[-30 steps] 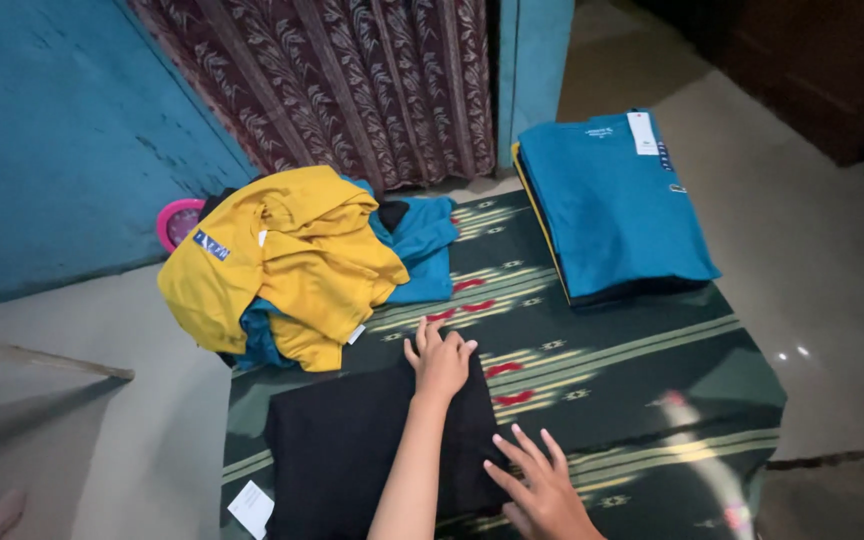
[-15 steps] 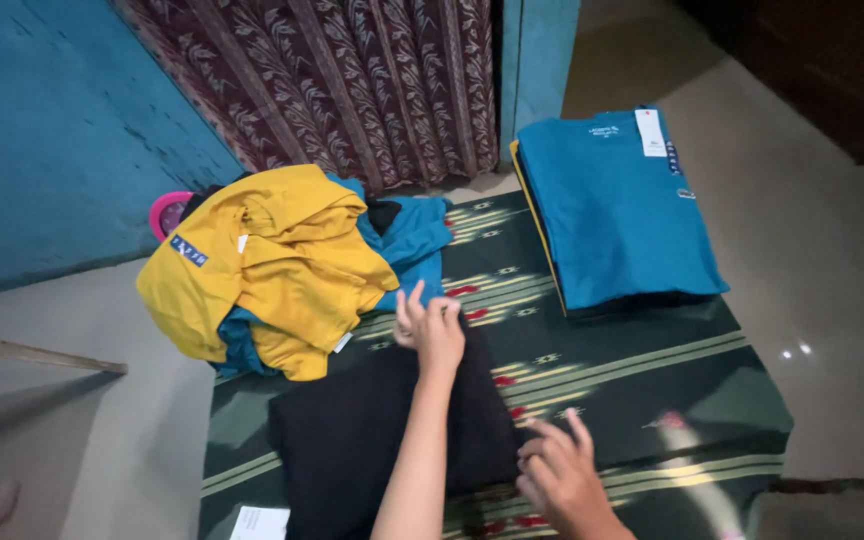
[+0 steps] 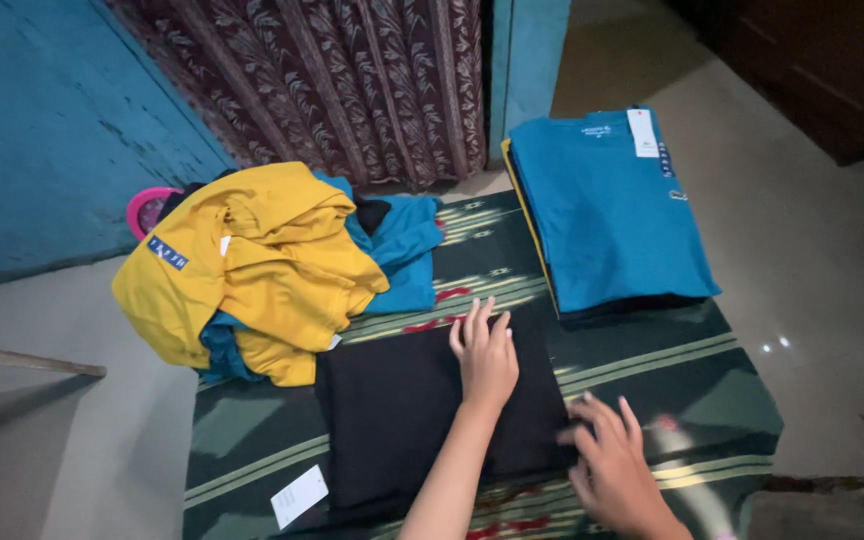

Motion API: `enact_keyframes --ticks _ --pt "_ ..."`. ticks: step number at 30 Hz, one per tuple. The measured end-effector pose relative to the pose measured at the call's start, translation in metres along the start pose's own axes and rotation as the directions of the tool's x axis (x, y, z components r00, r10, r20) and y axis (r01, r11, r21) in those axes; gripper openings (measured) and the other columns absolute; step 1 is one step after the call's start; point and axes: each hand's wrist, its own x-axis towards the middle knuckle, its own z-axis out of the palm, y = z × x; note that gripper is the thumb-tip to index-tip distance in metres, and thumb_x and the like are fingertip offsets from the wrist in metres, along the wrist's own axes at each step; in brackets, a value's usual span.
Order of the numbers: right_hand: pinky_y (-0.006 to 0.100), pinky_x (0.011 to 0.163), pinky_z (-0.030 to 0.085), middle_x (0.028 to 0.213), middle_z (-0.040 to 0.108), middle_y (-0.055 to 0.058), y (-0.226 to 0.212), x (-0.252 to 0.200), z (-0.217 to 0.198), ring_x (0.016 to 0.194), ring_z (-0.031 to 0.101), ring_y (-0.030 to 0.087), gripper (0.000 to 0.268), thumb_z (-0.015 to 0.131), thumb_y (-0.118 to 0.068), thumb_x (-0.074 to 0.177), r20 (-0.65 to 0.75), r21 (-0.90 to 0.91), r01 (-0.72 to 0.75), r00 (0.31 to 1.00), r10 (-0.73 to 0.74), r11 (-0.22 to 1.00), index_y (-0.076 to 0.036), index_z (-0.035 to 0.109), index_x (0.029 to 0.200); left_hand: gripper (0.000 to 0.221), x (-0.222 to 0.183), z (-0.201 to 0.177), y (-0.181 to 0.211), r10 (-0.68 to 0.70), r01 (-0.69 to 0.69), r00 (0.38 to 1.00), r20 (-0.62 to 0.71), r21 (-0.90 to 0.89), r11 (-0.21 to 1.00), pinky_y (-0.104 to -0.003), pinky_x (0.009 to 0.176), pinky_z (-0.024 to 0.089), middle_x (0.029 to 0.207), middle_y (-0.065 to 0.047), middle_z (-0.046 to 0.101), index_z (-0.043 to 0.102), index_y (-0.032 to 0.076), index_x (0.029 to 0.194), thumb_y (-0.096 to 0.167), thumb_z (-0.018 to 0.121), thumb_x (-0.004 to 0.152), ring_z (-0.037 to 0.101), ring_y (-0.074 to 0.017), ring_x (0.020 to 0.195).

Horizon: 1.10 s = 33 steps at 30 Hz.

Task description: Folding and smoothing out various t-shirts on a mat

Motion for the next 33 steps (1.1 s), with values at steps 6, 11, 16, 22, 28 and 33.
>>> enact_keyframes --ticks 6,11,16,22,28,33 --pt "0.044 0.120 0.036 0.153 0.052 0.017 -0.033 0.097 0.018 0.145 0.046 0.034 0.052 0.062 -0.005 0.086 -0.205 0.154 0.027 0.979 0.005 0.988 0.001 0.056 0.137 0.042 -0.031 -0.010 -0.026 0.013 -0.015 0.999 0.036 0.054 0.998 -0.057 0.119 0.029 0.154 -0.027 0.044 0.061 -0.010 0.126 0.000 0.057 0.086 0.032 -0.0502 0.148" --pt "0.047 0.127 0.021 0.167 0.030 0.021 -0.014 0.139 0.073 0.155 0.027 0.035 0.063 0.043 -0.035 0.105 0.079 -0.139 -0.147 0.984 0.159 0.979 -0.001 0.033 0.158 0.054 -0.041 -0.039 -0.039 -0.155 0.104 0.945 0.289 0.184 0.977 -0.058 0.121 0.021 0.163 -0.019 0.035 0.039 0.003 0.154 0.026 0.042 0.105 0.023 -0.0400 0.154" --pt "0.045 0.129 0.014 0.170 0.027 0.011 -0.013 0.141 0.079 0.159 0.022 0.028 0.068 0.035 -0.051 0.107 0.176 -0.293 -0.189 0.953 0.247 0.937 -0.010 0.030 0.162 0.057 -0.046 -0.079 -0.059 -0.293 0.183 0.887 0.357 0.310 0.933 -0.061 0.123 0.014 0.168 -0.009 0.031 0.039 0.021 0.159 0.039 0.042 0.105 0.022 -0.0330 0.156" --pt "0.043 0.129 0.015 0.172 0.025 0.005 -0.009 0.140 0.086 0.159 0.022 0.023 0.070 0.032 -0.056 0.105 0.167 -0.376 -0.163 0.956 0.240 0.912 -0.016 0.030 0.163 0.058 -0.059 -0.109 -0.108 -0.355 0.240 0.909 0.218 0.423 0.874 -0.059 0.122 0.023 0.164 -0.009 0.040 0.046 0.021 0.155 0.042 0.046 0.101 0.032 -0.0332 0.153" --pt "0.044 0.130 0.013 0.173 0.021 0.004 -0.006 0.141 0.089 0.160 0.018 0.023 0.070 0.028 -0.057 0.106 0.184 -0.393 -0.153 0.953 0.241 0.907 -0.017 0.027 0.164 0.060 -0.060 -0.121 -0.135 -0.371 0.233 0.872 0.318 0.396 0.888 -0.049 0.128 0.013 0.171 -0.004 0.026 0.033 0.024 0.163 0.043 0.032 0.106 0.020 -0.0297 0.158" --pt "0.055 0.127 0.016 0.169 0.032 0.007 -0.026 0.144 0.090 0.156 0.027 0.029 0.062 0.039 -0.048 0.105 0.151 -0.375 -0.058 0.981 0.123 0.925 -0.020 0.037 0.160 0.057 -0.062 -0.122 -0.139 -0.360 0.229 0.873 0.330 0.375 0.898 -0.048 0.128 0.013 0.170 -0.006 0.028 0.033 0.021 0.162 0.037 0.028 0.108 0.020 -0.0301 0.158"
